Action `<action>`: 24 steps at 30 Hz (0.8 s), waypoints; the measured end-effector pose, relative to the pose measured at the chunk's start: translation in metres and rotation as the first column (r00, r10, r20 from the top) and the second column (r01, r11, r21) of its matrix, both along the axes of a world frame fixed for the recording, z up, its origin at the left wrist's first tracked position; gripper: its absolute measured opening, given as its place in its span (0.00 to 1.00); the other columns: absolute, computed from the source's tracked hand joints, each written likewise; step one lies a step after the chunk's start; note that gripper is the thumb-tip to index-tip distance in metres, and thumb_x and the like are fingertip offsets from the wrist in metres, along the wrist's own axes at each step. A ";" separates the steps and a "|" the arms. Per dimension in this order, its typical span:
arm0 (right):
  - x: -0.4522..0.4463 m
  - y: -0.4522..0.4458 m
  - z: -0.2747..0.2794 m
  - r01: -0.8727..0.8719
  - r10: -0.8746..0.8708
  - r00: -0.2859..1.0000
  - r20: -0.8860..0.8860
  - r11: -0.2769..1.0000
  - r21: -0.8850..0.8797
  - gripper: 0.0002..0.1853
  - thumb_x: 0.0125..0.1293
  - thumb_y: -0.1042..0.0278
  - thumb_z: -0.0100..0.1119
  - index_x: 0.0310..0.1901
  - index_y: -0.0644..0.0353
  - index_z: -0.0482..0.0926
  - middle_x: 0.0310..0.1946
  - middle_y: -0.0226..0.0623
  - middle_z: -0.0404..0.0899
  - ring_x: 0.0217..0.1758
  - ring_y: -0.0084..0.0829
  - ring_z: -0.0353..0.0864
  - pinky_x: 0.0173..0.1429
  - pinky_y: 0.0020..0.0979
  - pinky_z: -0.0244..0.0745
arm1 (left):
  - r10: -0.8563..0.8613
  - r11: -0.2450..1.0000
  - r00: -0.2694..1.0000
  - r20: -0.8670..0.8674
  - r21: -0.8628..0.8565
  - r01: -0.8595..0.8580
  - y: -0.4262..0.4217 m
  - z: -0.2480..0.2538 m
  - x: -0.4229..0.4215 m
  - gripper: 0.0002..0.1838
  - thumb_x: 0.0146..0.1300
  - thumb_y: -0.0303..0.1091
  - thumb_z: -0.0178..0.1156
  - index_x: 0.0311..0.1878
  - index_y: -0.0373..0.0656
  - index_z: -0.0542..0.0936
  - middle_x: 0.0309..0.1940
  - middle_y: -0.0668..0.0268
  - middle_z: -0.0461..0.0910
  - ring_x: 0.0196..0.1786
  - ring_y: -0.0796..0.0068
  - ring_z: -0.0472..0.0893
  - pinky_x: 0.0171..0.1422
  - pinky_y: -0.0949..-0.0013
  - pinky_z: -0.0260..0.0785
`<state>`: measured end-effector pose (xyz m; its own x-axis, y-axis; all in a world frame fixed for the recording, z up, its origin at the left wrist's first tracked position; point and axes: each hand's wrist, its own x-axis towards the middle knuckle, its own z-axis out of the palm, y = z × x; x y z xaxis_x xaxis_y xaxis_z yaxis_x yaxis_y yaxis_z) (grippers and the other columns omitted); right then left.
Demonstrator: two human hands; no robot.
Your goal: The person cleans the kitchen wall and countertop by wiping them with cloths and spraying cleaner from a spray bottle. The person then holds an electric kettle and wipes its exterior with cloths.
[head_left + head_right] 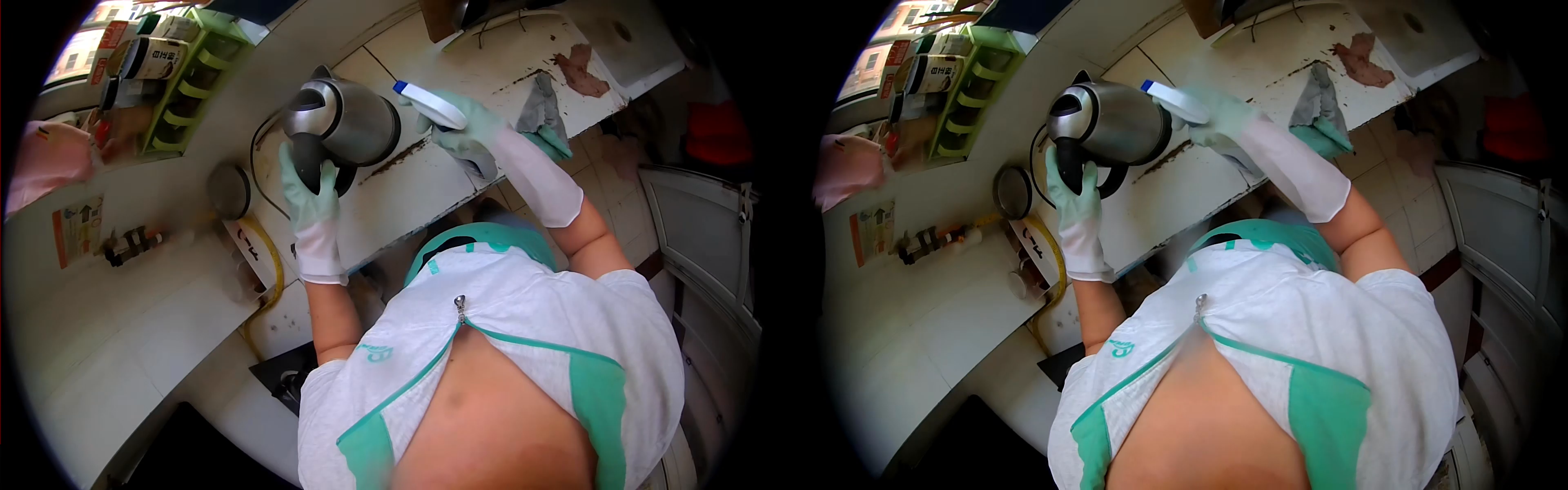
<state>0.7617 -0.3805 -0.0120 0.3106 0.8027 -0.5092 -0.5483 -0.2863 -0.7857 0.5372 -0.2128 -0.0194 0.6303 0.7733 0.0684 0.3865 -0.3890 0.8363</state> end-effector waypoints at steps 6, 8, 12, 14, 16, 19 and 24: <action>0.053 -0.061 -0.010 0.162 -0.294 0.906 0.306 0.906 0.390 0.37 0.50 0.83 0.55 0.67 0.53 0.70 0.40 0.27 0.79 0.42 0.19 0.76 0.50 0.22 0.71 | -0.084 0.996 0.995 0.044 -0.020 0.085 0.012 -0.012 0.002 0.34 0.63 0.21 0.56 0.73 0.33 0.58 0.63 0.55 0.70 0.63 0.65 0.72 0.69 0.67 0.61; 0.068 -0.065 -0.023 0.239 -0.437 0.748 0.500 0.880 0.411 0.34 0.53 0.84 0.55 0.64 0.50 0.73 0.39 0.27 0.79 0.40 0.19 0.75 0.45 0.24 0.73 | -0.066 0.997 0.998 0.016 -0.028 0.067 0.004 0.000 0.007 0.34 0.64 0.23 0.55 0.73 0.33 0.57 0.64 0.55 0.69 0.64 0.65 0.71 0.70 0.66 0.59; 0.090 -0.067 -0.044 0.339 -0.537 0.693 0.481 0.831 0.441 0.30 0.59 0.82 0.53 0.65 0.53 0.71 0.40 0.26 0.77 0.39 0.18 0.74 0.41 0.22 0.72 | -0.010 0.998 1.000 -0.004 -0.069 0.010 -0.005 0.012 0.012 0.32 0.63 0.24 0.56 0.71 0.31 0.60 0.63 0.52 0.70 0.64 0.62 0.72 0.70 0.64 0.61; 0.106 -0.064 -0.060 0.355 -0.562 0.702 0.438 0.809 0.468 0.32 0.60 0.75 0.59 0.68 0.52 0.67 0.45 0.27 0.78 0.44 0.20 0.75 0.48 0.26 0.73 | 0.006 0.993 1.000 0.018 -0.121 -0.004 -0.008 0.019 0.014 0.31 0.63 0.25 0.58 0.69 0.29 0.62 0.63 0.51 0.70 0.64 0.62 0.72 0.69 0.64 0.62; 0.118 -0.078 -0.061 0.327 -0.407 0.703 0.584 0.913 0.243 0.37 0.56 0.71 0.63 0.69 0.54 0.66 0.51 0.32 0.77 0.51 0.25 0.75 0.54 0.29 0.72 | 0.020 0.999 0.997 -0.077 -0.041 -0.023 -0.009 0.027 0.019 0.32 0.63 0.26 0.59 0.69 0.30 0.62 0.62 0.51 0.71 0.63 0.62 0.73 0.68 0.64 0.63; 0.179 -0.134 -0.127 0.029 -0.303 0.781 0.545 0.891 0.453 0.44 0.48 0.68 0.68 0.71 0.57 0.64 0.60 0.40 0.74 0.64 0.34 0.72 0.66 0.34 0.67 | 0.046 0.999 0.984 -0.169 0.012 -0.045 -0.001 0.019 0.011 0.35 0.66 0.37 0.60 0.72 0.33 0.61 0.59 0.48 0.74 0.59 0.58 0.77 0.64 0.64 0.67; 0.243 -0.205 -0.196 0.455 -0.082 0.342 0.936 0.886 -0.089 0.29 0.58 0.71 0.62 0.64 0.59 0.70 0.51 0.38 0.78 0.50 0.29 0.78 0.49 0.29 0.73 | 0.135 0.981 0.934 -0.332 0.179 -0.078 -0.024 0.030 0.018 0.38 0.67 0.45 0.60 0.72 0.33 0.59 0.61 0.45 0.73 0.59 0.53 0.78 0.62 0.61 0.69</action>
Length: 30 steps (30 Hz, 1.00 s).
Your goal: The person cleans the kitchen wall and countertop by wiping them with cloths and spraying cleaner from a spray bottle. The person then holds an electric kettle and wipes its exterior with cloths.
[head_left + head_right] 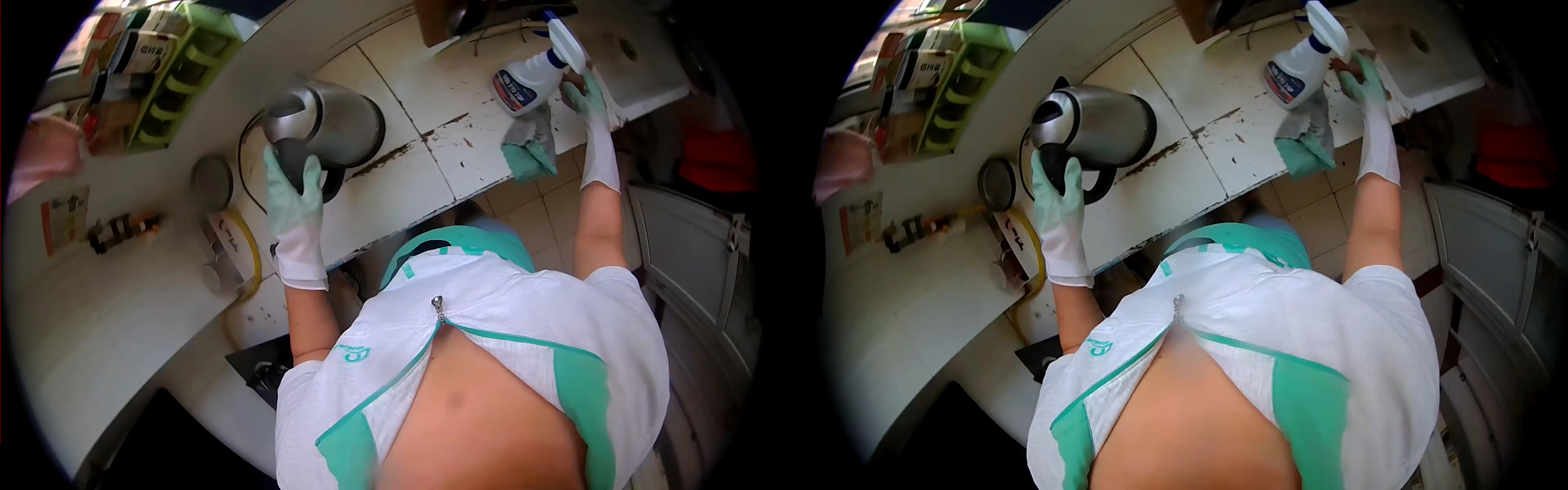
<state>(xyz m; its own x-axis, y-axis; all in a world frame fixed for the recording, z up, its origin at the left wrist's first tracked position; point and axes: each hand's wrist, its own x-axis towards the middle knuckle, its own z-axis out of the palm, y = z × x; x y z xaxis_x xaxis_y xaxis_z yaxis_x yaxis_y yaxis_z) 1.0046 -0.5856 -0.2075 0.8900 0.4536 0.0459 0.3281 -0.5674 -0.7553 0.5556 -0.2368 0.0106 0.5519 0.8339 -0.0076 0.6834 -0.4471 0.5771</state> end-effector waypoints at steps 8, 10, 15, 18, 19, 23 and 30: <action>-0.008 0.011 -0.023 0.301 -0.249 0.928 0.276 0.939 -0.166 0.17 0.65 0.65 0.58 0.55 0.56 0.79 0.40 0.41 0.83 0.43 0.35 0.82 0.48 0.33 0.75 | -0.153 0.988 0.988 0.021 -0.033 0.153 0.017 0.029 0.001 0.45 0.61 0.40 0.67 0.74 0.33 0.55 0.73 0.46 0.59 0.74 0.56 0.62 0.76 0.61 0.55; 0.028 -0.025 -0.067 0.436 -0.419 0.899 -0.123 0.838 0.329 0.15 0.68 0.63 0.59 0.51 0.65 0.79 0.36 0.42 0.84 0.41 0.33 0.83 0.47 0.31 0.76 | -0.263 0.963 0.963 0.064 0.073 0.258 0.027 0.030 0.008 0.42 0.59 0.35 0.68 0.73 0.34 0.58 0.75 0.47 0.53 0.77 0.58 0.57 0.78 0.62 0.50; -0.160 0.000 0.068 0.557 -0.310 0.816 -0.488 0.650 0.517 0.21 0.67 0.64 0.65 0.57 0.66 0.74 0.52 0.39 0.79 0.50 0.25 0.78 0.56 0.28 0.73 | -0.306 0.916 0.890 0.338 -0.149 0.372 0.040 0.032 0.030 0.43 0.56 0.30 0.70 0.73 0.40 0.61 0.74 0.52 0.57 0.75 0.60 0.60 0.77 0.64 0.52; -0.260 0.050 0.097 0.602 -0.165 0.704 -0.691 0.655 0.456 0.18 0.67 0.68 0.64 0.56 0.64 0.74 0.47 0.34 0.79 0.49 0.24 0.78 0.57 0.26 0.74 | -0.236 0.934 0.879 0.414 -0.152 0.322 0.048 0.001 0.031 0.43 0.50 0.19 0.67 0.72 0.37 0.61 0.62 0.56 0.70 0.63 0.64 0.73 0.67 0.67 0.66; -0.275 0.081 0.110 0.605 -0.054 0.671 -0.739 0.617 0.504 0.17 0.69 0.68 0.62 0.56 0.63 0.72 0.46 0.36 0.79 0.44 0.26 0.79 0.51 0.29 0.77 | -0.194 0.935 0.882 0.430 -0.191 0.299 0.045 0.002 0.031 0.44 0.50 0.19 0.67 0.72 0.37 0.61 0.63 0.56 0.70 0.63 0.64 0.73 0.67 0.67 0.66; -0.300 0.210 0.161 0.332 0.400 0.741 -0.539 0.479 0.813 0.16 0.69 0.71 0.58 0.56 0.63 0.71 0.46 0.42 0.80 0.44 0.32 0.82 0.48 0.33 0.81 | -0.104 0.968 0.917 0.384 -0.171 0.182 0.026 -0.001 0.034 0.46 0.50 0.20 0.67 0.74 0.39 0.58 0.67 0.55 0.65 0.66 0.63 0.70 0.68 0.66 0.66; -0.304 0.313 0.119 -0.263 0.300 0.947 0.118 0.511 0.818 0.21 0.67 0.67 0.59 0.60 0.63 0.74 0.53 0.44 0.80 0.52 0.34 0.79 0.60 0.34 0.72 | -0.037 0.994 0.907 0.421 -0.077 0.076 0.018 -0.021 0.039 0.49 0.49 0.18 0.62 0.76 0.41 0.53 0.67 0.55 0.63 0.66 0.63 0.68 0.70 0.66 0.62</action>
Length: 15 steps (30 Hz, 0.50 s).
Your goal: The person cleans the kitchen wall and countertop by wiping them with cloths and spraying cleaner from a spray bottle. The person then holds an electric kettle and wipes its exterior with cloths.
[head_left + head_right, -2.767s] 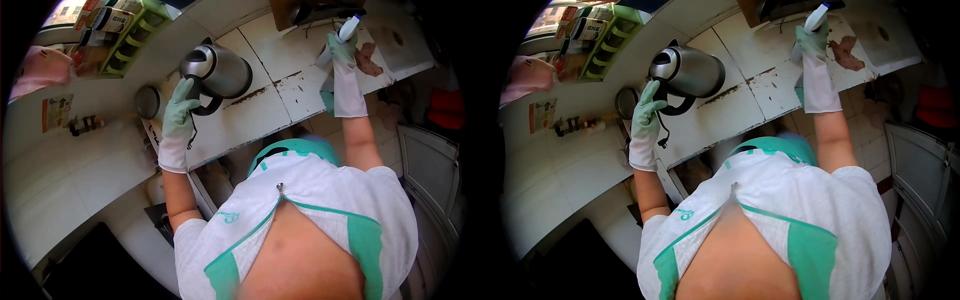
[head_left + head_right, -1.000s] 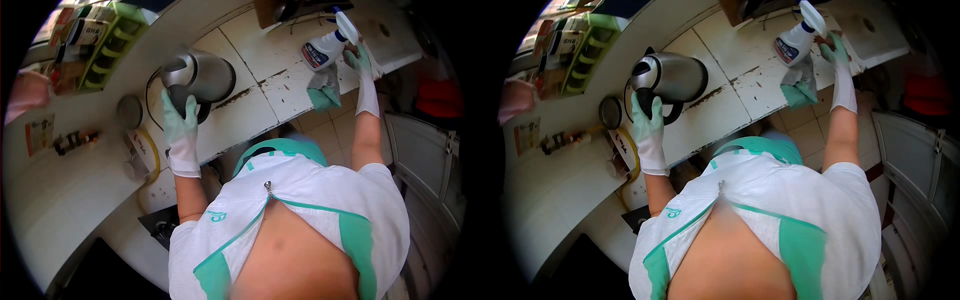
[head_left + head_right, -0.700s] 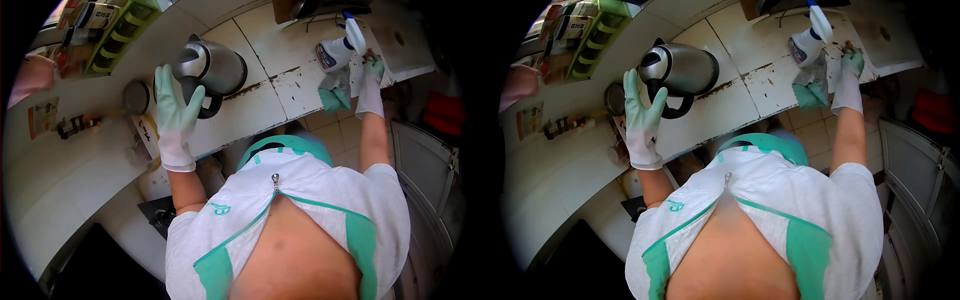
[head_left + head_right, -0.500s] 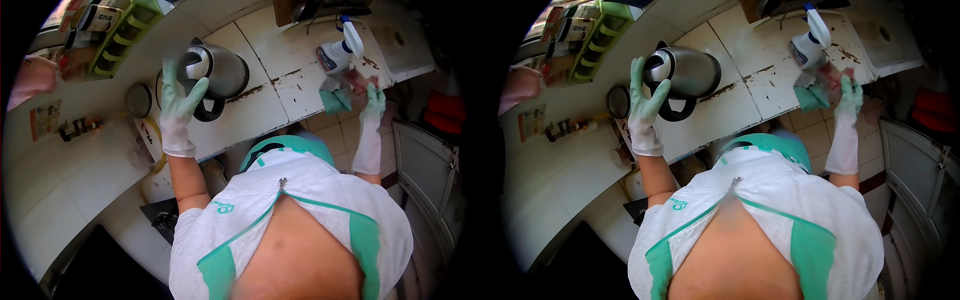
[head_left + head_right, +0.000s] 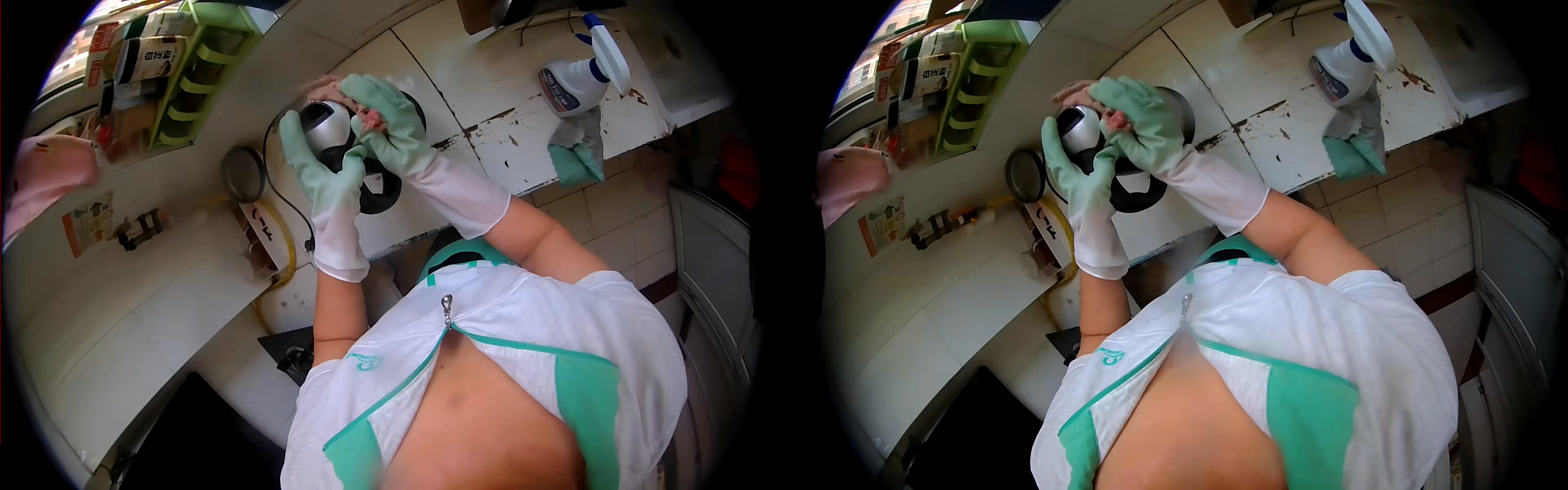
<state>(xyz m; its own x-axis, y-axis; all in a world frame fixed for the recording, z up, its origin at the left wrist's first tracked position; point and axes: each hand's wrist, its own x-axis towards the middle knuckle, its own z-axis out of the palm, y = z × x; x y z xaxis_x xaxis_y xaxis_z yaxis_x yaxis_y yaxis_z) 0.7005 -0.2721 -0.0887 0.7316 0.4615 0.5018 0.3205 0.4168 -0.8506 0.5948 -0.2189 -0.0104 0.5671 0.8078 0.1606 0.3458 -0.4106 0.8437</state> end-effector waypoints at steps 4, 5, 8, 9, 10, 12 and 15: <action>-0.001 0.006 -0.122 -0.151 -0.036 0.791 -0.610 0.956 -0.252 0.20 0.74 0.64 0.51 0.63 0.64 0.71 0.53 0.40 0.79 0.56 0.28 0.77 0.61 0.25 0.70 | -0.006 0.981 1.000 -0.007 -0.192 0.004 -0.010 0.021 0.006 0.49 0.49 0.11 0.54 0.77 0.41 0.49 0.72 0.55 0.53 0.62 0.64 0.72 0.51 0.70 0.77; -0.002 0.010 -0.125 -0.124 -0.019 0.809 -0.588 0.971 -0.202 0.20 0.75 0.64 0.50 0.63 0.64 0.71 0.54 0.41 0.78 0.57 0.27 0.77 0.62 0.24 0.69 | -0.007 0.981 1.000 0.005 -0.194 0.008 -0.008 0.020 0.005 0.49 0.49 0.11 0.54 0.77 0.41 0.49 0.72 0.56 0.53 0.61 0.64 0.73 0.51 0.70 0.77; -0.007 0.010 -0.088 -0.136 0.082 0.819 -0.568 0.989 -0.052 0.21 0.76 0.62 0.49 0.63 0.65 0.71 0.57 0.41 0.76 0.60 0.29 0.76 0.64 0.26 0.68 | -0.005 0.983 1.000 0.013 -0.183 0.008 -0.008 0.018 0.005 0.49 0.49 0.12 0.53 0.77 0.42 0.50 0.72 0.56 0.53 0.61 0.64 0.73 0.51 0.71 0.76; -0.006 0.007 -0.040 -0.190 0.154 0.788 -0.596 0.982 0.004 0.21 0.75 0.62 0.50 0.64 0.64 0.70 0.59 0.41 0.76 0.62 0.31 0.75 0.66 0.29 0.68 | -0.025 0.995 1.000 -0.017 -0.101 0.023 -0.003 0.012 0.003 0.49 0.48 0.12 0.53 0.77 0.42 0.50 0.72 0.56 0.53 0.61 0.64 0.73 0.51 0.71 0.76; -0.007 0.012 -0.022 -0.205 0.240 0.833 -0.498 0.971 0.124 0.21 0.74 0.62 0.51 0.64 0.64 0.70 0.59 0.40 0.77 0.63 0.32 0.75 0.66 0.31 0.68 | -0.043 0.999 0.998 -0.049 -0.021 0.042 0.003 0.002 -0.002 0.49 0.48 0.12 0.54 0.77 0.42 0.50 0.72 0.56 0.52 0.61 0.64 0.73 0.50 0.71 0.76; 0.002 0.012 0.024 -0.074 0.064 0.994 -0.086 0.991 -0.115 0.20 0.72 0.62 0.53 0.61 0.62 0.75 0.56 0.41 0.79 0.58 0.33 0.79 0.62 0.33 0.70 | -0.052 0.998 0.995 -0.084 0.019 0.054 0.006 -0.001 -0.004 0.50 0.48 0.12 0.54 0.77 0.42 0.50 0.72 0.56 0.52 0.62 0.64 0.72 0.50 0.72 0.76; 0.012 0.009 0.021 -0.187 0.105 0.951 -0.291 0.944 -0.271 0.18 0.71 0.61 0.52 0.57 0.61 0.78 0.53 0.41 0.82 0.56 0.35 0.80 0.61 0.33 0.71 | -0.008 0.991 0.999 -0.034 -0.136 0.004 0.000 0.010 0.003 0.51 0.46 0.11 0.54 0.77 0.41 0.50 0.72 0.56 0.53 0.64 0.64 0.70 0.52 0.72 0.76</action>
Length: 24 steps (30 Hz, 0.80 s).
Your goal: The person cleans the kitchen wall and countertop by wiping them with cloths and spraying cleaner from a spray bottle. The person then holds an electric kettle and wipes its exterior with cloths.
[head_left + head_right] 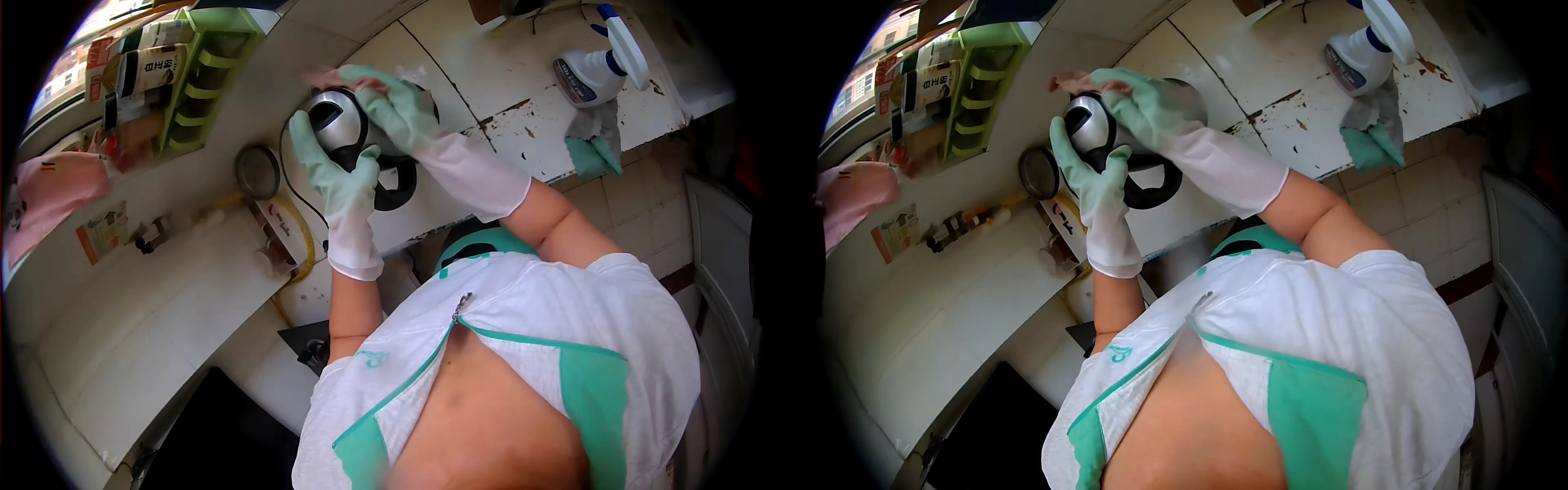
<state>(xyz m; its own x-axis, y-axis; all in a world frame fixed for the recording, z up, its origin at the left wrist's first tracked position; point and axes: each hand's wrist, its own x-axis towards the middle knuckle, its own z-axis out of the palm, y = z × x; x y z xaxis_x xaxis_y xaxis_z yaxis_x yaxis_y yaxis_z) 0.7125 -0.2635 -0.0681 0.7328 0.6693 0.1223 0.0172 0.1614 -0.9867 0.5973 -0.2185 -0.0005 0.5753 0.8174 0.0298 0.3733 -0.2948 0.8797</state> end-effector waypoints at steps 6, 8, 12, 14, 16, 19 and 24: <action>0.025 0.019 -0.056 -0.190 0.194 0.951 -0.240 0.981 0.040 0.23 0.73 0.53 0.48 0.57 0.63 0.77 0.52 0.34 0.81 0.56 0.25 0.77 0.63 0.28 0.67 | 0.003 1.000 0.999 0.051 0.024 -0.004 -0.004 0.002 0.001 0.50 0.46 0.17 0.61 0.76 0.38 0.52 0.66 0.55 0.63 0.64 0.63 0.69 0.67 0.68 0.64; 0.023 0.015 0.017 -0.292 0.292 0.956 -0.017 0.956 -0.007 0.22 0.72 0.54 0.49 0.56 0.63 0.78 0.52 0.33 0.81 0.55 0.26 0.77 0.62 0.28 0.67 | 0.009 0.999 1.000 0.005 0.049 -0.009 -0.002 0.001 0.000 0.51 0.46 0.16 0.61 0.76 0.40 0.52 0.68 0.55 0.60 0.66 0.63 0.67 0.66 0.68 0.66; 0.027 0.026 0.025 -0.336 0.354 0.929 -0.113 0.930 0.150 0.22 0.73 0.54 0.49 0.56 0.64 0.78 0.48 0.35 0.83 0.54 0.26 0.79 0.61 0.27 0.68 | -0.021 0.996 0.999 -0.050 0.091 0.026 0.004 -0.003 -0.002 0.53 0.43 0.15 0.60 0.77 0.41 0.52 0.71 0.55 0.56 0.69 0.63 0.65 0.64 0.68 0.69; 0.029 0.017 0.000 -0.271 0.297 0.924 -0.239 0.953 0.136 0.21 0.73 0.55 0.50 0.55 0.65 0.78 0.46 0.40 0.83 0.55 0.26 0.79 0.60 0.29 0.70 | 0.005 0.999 1.000 0.003 -0.034 -0.005 -0.004 0.010 0.003 0.53 0.43 0.15 0.60 0.76 0.41 0.52 0.71 0.55 0.57 0.69 0.63 0.65 0.66 0.68 0.68; 0.036 0.012 -0.078 -0.222 0.177 0.952 -0.248 0.961 -0.165 0.19 0.73 0.57 0.48 0.53 0.65 0.78 0.47 0.42 0.83 0.55 0.26 0.79 0.60 0.30 0.70 | -0.035 0.999 0.999 0.042 0.021 0.034 0.004 -0.005 -0.007 0.52 0.44 0.15 0.59 0.77 0.41 0.52 0.69 0.55 0.58 0.67 0.63 0.66 0.63 0.69 0.68; 0.042 0.010 -0.122 -0.072 0.080 0.996 0.041 0.981 -0.179 0.14 0.71 0.64 0.47 0.47 0.61 0.80 0.44 0.44 0.82 0.50 0.33 0.80 0.57 0.31 0.71 | -0.015 1.000 0.998 0.058 -0.012 0.016 -0.001 0.005 0.003 0.51 0.46 0.18 0.62 0.76 0.40 0.53 0.66 0.55 0.63 0.66 0.63 0.67 0.70 0.68 0.59; 0.059 -0.025 -0.072 -0.020 -0.022 0.992 -0.126 0.948 -0.318 0.10 0.63 0.64 0.53 0.30 0.62 0.77 0.34 0.43 0.79 0.37 0.37 0.79 0.43 0.35 0.72 | -0.019 1.000 0.999 0.047 -0.017 0.020 -0.003 0.005 0.001 0.51 0.46 0.11 0.54 0.77 0.41 0.50 0.71 0.55 0.55 0.65 0.63 0.68 0.55 0.71 0.75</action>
<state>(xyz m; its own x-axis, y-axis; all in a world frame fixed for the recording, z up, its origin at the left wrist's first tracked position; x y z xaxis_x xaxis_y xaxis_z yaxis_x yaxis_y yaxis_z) 0.7717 -0.2887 -0.1404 0.7289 0.6575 -0.1906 -0.1110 -0.1612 -0.9807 0.5982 -0.2218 0.0050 0.5893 0.8068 0.0427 0.3261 -0.2859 0.9011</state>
